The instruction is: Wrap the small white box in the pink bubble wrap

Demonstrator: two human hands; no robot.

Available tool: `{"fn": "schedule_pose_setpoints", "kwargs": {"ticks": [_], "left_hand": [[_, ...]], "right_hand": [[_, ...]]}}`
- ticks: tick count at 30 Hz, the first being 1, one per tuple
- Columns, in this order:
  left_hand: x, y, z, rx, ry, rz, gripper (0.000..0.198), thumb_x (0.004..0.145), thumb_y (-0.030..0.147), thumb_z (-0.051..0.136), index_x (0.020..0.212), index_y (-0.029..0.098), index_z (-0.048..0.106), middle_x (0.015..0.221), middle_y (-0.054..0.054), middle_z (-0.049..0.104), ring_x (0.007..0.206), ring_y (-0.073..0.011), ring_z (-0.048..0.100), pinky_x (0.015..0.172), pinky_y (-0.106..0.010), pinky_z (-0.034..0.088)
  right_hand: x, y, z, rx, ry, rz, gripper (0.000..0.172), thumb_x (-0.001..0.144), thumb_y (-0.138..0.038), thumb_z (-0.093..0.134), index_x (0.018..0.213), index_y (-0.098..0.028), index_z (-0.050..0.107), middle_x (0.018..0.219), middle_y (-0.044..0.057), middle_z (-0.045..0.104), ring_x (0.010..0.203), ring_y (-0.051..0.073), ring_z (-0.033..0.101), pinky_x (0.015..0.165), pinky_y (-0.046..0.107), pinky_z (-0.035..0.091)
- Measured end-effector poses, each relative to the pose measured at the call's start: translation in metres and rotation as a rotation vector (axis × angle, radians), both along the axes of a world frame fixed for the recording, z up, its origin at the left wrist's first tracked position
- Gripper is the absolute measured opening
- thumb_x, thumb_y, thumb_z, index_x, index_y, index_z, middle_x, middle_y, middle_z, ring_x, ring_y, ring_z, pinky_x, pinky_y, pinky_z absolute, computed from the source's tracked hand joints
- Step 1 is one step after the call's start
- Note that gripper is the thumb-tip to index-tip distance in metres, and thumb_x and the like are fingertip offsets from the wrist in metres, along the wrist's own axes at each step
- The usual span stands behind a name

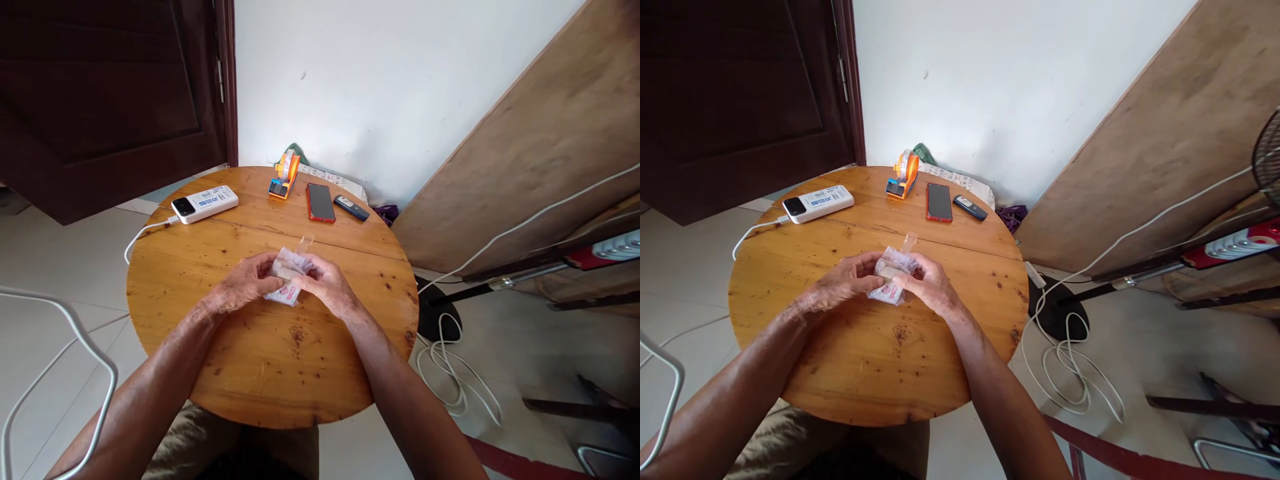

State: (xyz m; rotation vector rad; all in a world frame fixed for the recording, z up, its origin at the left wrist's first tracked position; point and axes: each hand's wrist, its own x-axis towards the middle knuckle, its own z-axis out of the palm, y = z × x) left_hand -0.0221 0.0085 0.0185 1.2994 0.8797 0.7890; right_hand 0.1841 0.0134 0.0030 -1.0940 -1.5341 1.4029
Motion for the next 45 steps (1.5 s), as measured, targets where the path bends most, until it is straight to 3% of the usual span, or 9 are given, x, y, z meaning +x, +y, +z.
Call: {"fn": "schedule_pose_setpoints", "kwargs": {"ticks": [6, 13, 23, 30, 39, 45], "left_hand": [[0.005, 0.003, -0.010, -0.066, -0.079, 0.067, 0.062, 0.065, 0.031, 0.078, 0.122, 0.014, 0.060, 0.117, -0.011, 0.070, 0.106, -0.0243, 0.067, 0.090, -0.037, 0.053], [0.003, 0.003, -0.006, -0.069, -0.051, 0.075, 0.060, 0.067, 0.033, 0.077, 0.121, 0.013, 0.061, 0.109, -0.008, 0.072, 0.093, -0.0208, 0.068, 0.082, -0.032, 0.053], [0.006, 0.008, -0.013, 0.022, -0.011, 0.087, 0.055, 0.073, 0.041, 0.072, 0.119, 0.012, 0.062, 0.108, -0.008, 0.071, 0.092, -0.0194, 0.067, 0.084, -0.030, 0.051], [0.008, 0.009, -0.010, 0.104, 0.112, 0.146, 0.044, 0.074, 0.045, 0.067, 0.106, 0.014, 0.066, 0.091, -0.004, 0.071, 0.079, -0.0168, 0.064, 0.074, -0.028, 0.050], [0.012, 0.009, -0.005, 0.254, 0.280, 0.226, 0.030, 0.080, 0.041, 0.057, 0.091, 0.015, 0.069, 0.080, -0.003, 0.071, 0.070, -0.0147, 0.059, 0.064, -0.024, 0.045], [0.011, 0.009, -0.003, 0.272, 0.298, 0.229, 0.027, 0.082, 0.039, 0.055, 0.088, 0.016, 0.069, 0.079, -0.002, 0.072, 0.069, -0.0142, 0.058, 0.063, -0.024, 0.044]], "right_hand": [[-0.001, 0.006, 0.007, 0.152, -0.115, -0.043, 0.032, 0.087, -0.049, 0.065, 0.096, -0.019, 0.072, 0.090, 0.004, 0.073, 0.081, 0.019, 0.066, 0.072, 0.031, 0.052], [-0.011, 0.018, 0.018, 0.216, -0.124, -0.103, 0.026, 0.085, -0.043, 0.065, 0.080, -0.019, 0.073, 0.078, 0.001, 0.069, 0.073, 0.015, 0.061, 0.068, 0.028, 0.048], [-0.018, 0.007, 0.011, 0.289, -0.157, -0.104, 0.021, 0.086, -0.034, 0.063, 0.087, -0.019, 0.078, 0.084, 0.004, 0.075, 0.075, 0.017, 0.067, 0.067, 0.028, 0.051], [-0.016, 0.005, 0.015, 0.379, -0.231, -0.084, 0.022, 0.091, -0.029, 0.057, 0.092, -0.023, 0.078, 0.096, 0.004, 0.077, 0.089, 0.019, 0.070, 0.079, 0.031, 0.055], [-0.017, 0.003, 0.012, 0.518, -0.355, -0.110, 0.026, 0.091, -0.017, 0.053, 0.096, -0.025, 0.077, 0.094, 0.003, 0.077, 0.085, 0.017, 0.071, 0.079, 0.030, 0.054], [-0.019, -0.002, 0.011, 0.690, -0.458, -0.103, 0.027, 0.094, -0.016, 0.053, 0.101, -0.026, 0.077, 0.103, 0.004, 0.076, 0.098, 0.020, 0.070, 0.089, 0.035, 0.053]]}}
